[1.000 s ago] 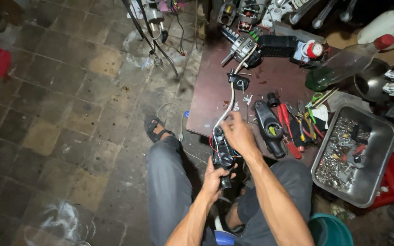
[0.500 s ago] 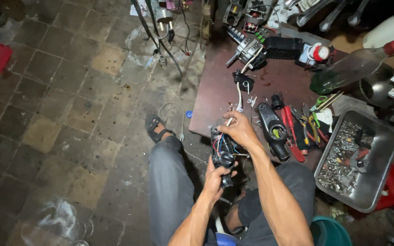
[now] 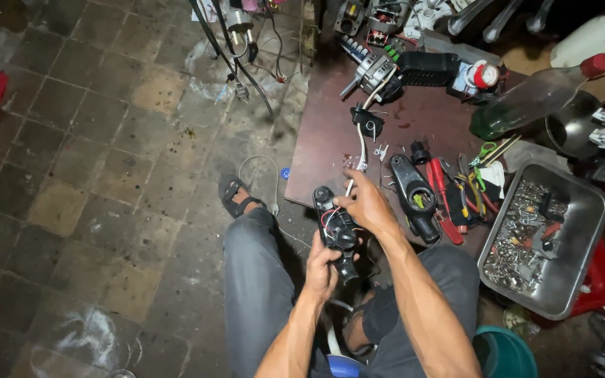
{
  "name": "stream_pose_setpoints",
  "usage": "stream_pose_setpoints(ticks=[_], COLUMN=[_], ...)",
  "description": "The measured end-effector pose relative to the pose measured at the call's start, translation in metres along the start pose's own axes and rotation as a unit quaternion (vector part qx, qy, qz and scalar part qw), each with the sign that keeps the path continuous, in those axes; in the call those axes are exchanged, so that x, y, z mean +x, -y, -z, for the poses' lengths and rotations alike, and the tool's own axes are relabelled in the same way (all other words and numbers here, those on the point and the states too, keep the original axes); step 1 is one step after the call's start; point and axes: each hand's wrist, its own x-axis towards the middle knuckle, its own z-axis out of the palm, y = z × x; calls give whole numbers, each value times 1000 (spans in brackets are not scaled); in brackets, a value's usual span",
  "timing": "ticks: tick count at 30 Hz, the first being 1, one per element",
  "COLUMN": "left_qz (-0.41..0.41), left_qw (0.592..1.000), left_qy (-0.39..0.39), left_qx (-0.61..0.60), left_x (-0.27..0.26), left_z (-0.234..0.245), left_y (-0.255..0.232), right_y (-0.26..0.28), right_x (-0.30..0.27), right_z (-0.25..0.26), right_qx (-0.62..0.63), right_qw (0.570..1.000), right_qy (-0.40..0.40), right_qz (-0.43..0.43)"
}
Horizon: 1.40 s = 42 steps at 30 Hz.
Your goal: The person sits at a workbench and repairs a black electrical component, likely a motorcycle switch housing. They use pliers to strip wires, insert a small white connector, and tighten a screw with a screwdriver. The person then reassembles the housing and adjusts the internal wiring.
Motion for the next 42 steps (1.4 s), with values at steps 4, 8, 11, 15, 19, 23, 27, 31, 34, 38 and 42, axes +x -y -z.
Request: stream_pose_setpoints(ticks=[4,8,11,15,19,23,27,31,34,38,42], left_qz=[19,38,11,54,12,-38,-23,-18,-18,-23,-24], left_qw=[999,993,981,978,956,921,912,912,914,917,919], left_qy=[-26,-91,-112,-71,-44,-40,-31,-23,-26,-14,-9], left_qx=[8,68,157,188,290,387,408,410,404,399,393], left_x=[-6,-38,-40,6,-7,5,-35,25,30,12,14], left_z=[-23,-83,-86,-17,-37,-22,-92,-8,0,-29,-27], left_y=[-11,-39,-41,-6,-22,-16,-60,1,8,-17,-12], right_y=[1,-1,-22,-38,-43,-38,-34,-38,-37,-37,-44], right_x=[-6,-20,-19,-21,-21,-18,-17,-8,-9,-8,-6], right_z=[6,16,14,16,23,28,24,11,6,3,-1], right_qx=[7,71,121,220,219,220,232,193,69,-38,-110], right_qw=[1000,997,993,975,976,975,973,981,996,997,991], right_qy=[10,18,8,-7,-9,20,10,-17,-43,-66,-71], right_qz=[11,12,14,14,3,-21,-17,-15,-20,-7,23])
